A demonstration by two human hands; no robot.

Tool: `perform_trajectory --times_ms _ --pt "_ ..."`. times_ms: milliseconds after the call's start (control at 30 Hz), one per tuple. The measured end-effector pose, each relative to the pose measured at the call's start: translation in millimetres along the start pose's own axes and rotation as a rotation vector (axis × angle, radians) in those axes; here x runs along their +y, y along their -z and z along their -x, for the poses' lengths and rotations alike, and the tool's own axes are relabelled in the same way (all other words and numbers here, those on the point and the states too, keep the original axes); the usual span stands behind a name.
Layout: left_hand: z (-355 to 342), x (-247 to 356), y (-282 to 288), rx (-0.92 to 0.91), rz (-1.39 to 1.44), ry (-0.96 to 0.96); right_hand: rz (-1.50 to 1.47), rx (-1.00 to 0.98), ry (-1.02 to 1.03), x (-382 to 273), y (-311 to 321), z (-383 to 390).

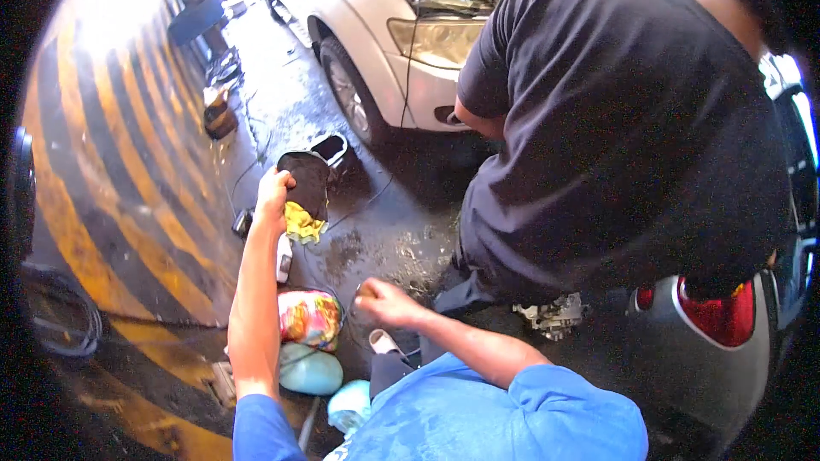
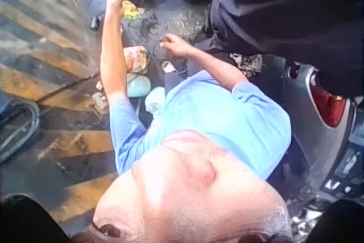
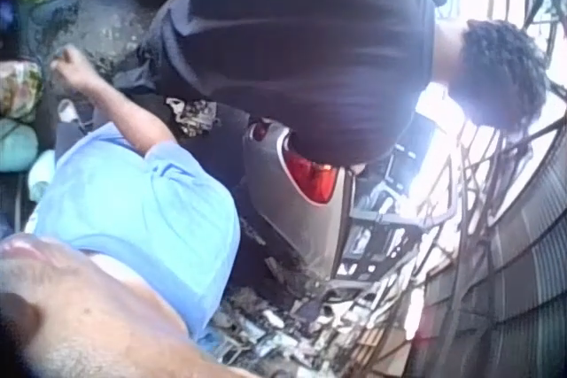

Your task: A mechanic and his assistants are working on the engine of a white vehicle, using tools to manipulate components.

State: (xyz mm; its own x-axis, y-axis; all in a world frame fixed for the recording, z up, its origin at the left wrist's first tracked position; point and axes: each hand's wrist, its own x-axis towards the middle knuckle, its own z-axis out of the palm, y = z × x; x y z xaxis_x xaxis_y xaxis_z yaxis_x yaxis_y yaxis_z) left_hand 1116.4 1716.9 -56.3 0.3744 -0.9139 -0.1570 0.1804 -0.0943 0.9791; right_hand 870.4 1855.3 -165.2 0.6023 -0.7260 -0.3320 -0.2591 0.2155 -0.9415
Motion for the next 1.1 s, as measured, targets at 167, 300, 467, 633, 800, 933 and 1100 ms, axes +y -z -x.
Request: perform_trajectory --times_ms 167,300,467,633,800,933,1100 --pt "-54.0 55.3 -1.4 -0.167 0.169 0.032 -0.212 0.311 -0.02 -60.5 64.8 -63.7" --pt "-123.4 81.1 -36.2 -0.27 0.206 -0.038 -0.388 0.434 -0.026 -91.1 115.2 -86.3" --pt "-212.3 119.1 -135.9 -0.325 0.135 -0.063 -0.496 0.65 -0.122 -62.2 190.0 -134.1" --pt "-318.5 142.0 -254.4 -0.536 -0.109 -0.22 -0.577 0.742 -0.147 -49.0 273.7 -198.9" --pt "-372.6 136.7 -367.2 -0.811 0.06 -0.071 -0.855 0.841 0.218 -108.0 366.7 -234.1" --pt "-387.3 131.5 -432.0 -0.992 0.223 0.13 -0.95 0.849 0.54 -216.0 459.0 -263.1" --pt "-426.8 117.1 -482.5 -1.163 0.247 0.145 -0.767 0.944 0.717 -270.1 536.8 -306.5"
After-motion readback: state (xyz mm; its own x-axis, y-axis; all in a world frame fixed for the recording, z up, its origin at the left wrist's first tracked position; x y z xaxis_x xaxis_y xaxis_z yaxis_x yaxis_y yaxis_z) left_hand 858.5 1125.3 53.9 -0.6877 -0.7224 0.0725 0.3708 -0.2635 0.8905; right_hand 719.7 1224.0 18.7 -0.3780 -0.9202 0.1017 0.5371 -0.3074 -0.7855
